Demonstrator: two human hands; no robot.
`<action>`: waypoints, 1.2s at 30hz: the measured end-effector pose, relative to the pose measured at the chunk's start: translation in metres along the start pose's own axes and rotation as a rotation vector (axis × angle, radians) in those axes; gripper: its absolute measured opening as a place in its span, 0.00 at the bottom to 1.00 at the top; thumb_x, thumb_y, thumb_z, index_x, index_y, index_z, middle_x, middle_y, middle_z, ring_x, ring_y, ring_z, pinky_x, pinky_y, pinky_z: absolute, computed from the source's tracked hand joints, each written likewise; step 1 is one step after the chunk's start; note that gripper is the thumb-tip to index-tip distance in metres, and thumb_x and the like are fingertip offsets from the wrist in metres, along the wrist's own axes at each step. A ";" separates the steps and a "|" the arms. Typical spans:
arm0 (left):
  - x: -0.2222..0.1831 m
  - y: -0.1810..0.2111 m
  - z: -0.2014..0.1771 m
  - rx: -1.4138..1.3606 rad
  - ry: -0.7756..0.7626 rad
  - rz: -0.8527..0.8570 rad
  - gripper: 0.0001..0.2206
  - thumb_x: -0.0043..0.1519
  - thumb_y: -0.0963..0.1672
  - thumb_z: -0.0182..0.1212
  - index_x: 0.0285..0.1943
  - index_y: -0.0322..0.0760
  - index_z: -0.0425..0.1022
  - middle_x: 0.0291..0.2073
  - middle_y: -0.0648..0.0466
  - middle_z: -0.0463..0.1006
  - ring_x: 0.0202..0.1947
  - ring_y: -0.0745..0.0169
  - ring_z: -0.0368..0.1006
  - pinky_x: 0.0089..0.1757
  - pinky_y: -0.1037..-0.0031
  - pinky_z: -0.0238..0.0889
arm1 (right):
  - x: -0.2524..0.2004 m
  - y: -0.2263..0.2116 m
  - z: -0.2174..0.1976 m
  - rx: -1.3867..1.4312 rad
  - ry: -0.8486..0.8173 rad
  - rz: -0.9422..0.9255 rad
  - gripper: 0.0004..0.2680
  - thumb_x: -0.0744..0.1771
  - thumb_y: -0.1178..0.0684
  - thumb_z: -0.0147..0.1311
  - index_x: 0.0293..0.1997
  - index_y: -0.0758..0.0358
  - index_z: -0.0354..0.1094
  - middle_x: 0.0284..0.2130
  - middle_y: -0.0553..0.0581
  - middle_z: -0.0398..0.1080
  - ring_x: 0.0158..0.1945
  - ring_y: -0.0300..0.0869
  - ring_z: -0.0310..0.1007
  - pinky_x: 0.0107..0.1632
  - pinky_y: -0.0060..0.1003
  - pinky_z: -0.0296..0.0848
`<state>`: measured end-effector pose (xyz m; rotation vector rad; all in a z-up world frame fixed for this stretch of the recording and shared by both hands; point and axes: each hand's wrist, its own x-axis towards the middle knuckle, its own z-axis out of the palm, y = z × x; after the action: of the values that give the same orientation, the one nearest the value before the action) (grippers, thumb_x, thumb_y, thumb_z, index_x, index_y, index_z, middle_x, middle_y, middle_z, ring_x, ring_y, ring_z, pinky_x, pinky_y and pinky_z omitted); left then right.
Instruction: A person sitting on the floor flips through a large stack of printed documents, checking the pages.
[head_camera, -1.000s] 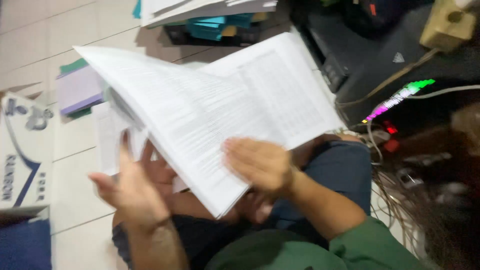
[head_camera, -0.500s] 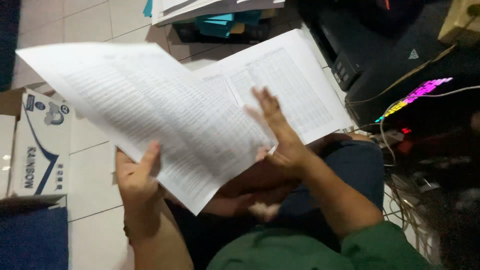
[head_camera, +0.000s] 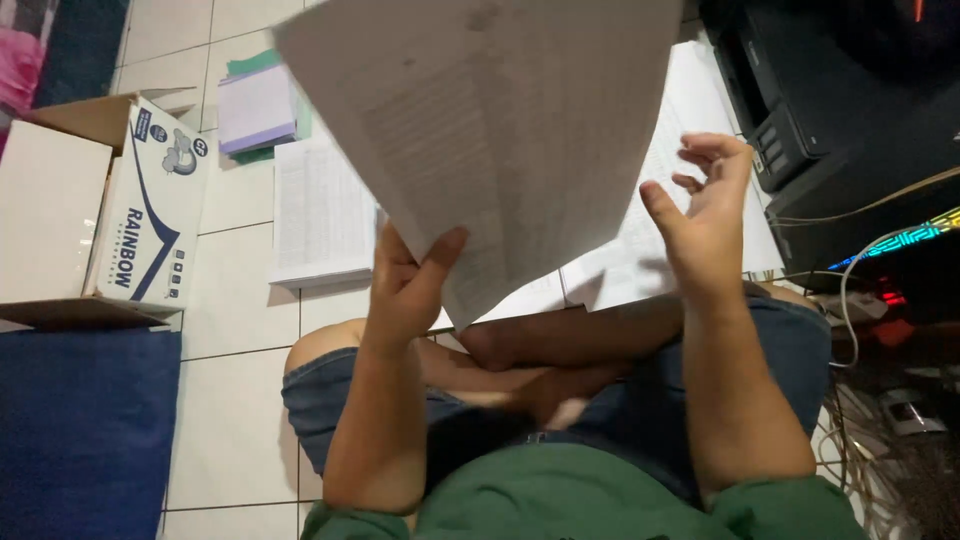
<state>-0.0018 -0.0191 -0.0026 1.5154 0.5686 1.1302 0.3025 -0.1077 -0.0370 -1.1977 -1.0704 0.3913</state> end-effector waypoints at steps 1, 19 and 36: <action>0.004 0.003 -0.001 -0.001 0.002 0.003 0.18 0.67 0.40 0.61 0.68 0.37 0.70 0.50 0.51 0.81 0.52 0.66 0.75 0.52 0.62 0.71 | 0.001 -0.011 0.005 -0.001 -0.002 -0.003 0.23 0.68 0.50 0.67 0.62 0.57 0.48 0.58 0.55 0.55 0.61 0.44 0.54 0.60 0.38 0.57; 0.031 0.039 0.054 0.447 0.234 -0.402 0.33 0.59 0.54 0.62 0.55 0.13 0.71 0.46 0.20 0.77 0.56 0.24 0.74 0.54 0.41 0.63 | -0.009 -0.006 0.015 -0.054 -0.212 0.055 0.14 0.70 0.51 0.58 0.61 0.65 0.67 0.45 0.61 0.71 0.57 0.51 0.72 0.60 0.56 0.69; 0.014 -0.069 0.000 0.249 0.105 -0.086 0.11 0.65 0.43 0.47 0.54 0.35 0.68 0.36 0.48 0.75 0.36 0.52 0.74 0.39 0.63 0.65 | -0.022 0.019 0.051 -0.416 -0.061 0.086 0.16 0.74 0.48 0.53 0.65 0.72 0.64 0.51 0.65 0.71 0.53 0.48 0.71 0.53 0.40 0.70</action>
<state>0.0196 0.0118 -0.0626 1.6318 0.8645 1.1078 0.2546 -0.0887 -0.0647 -1.6128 -1.1915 0.2781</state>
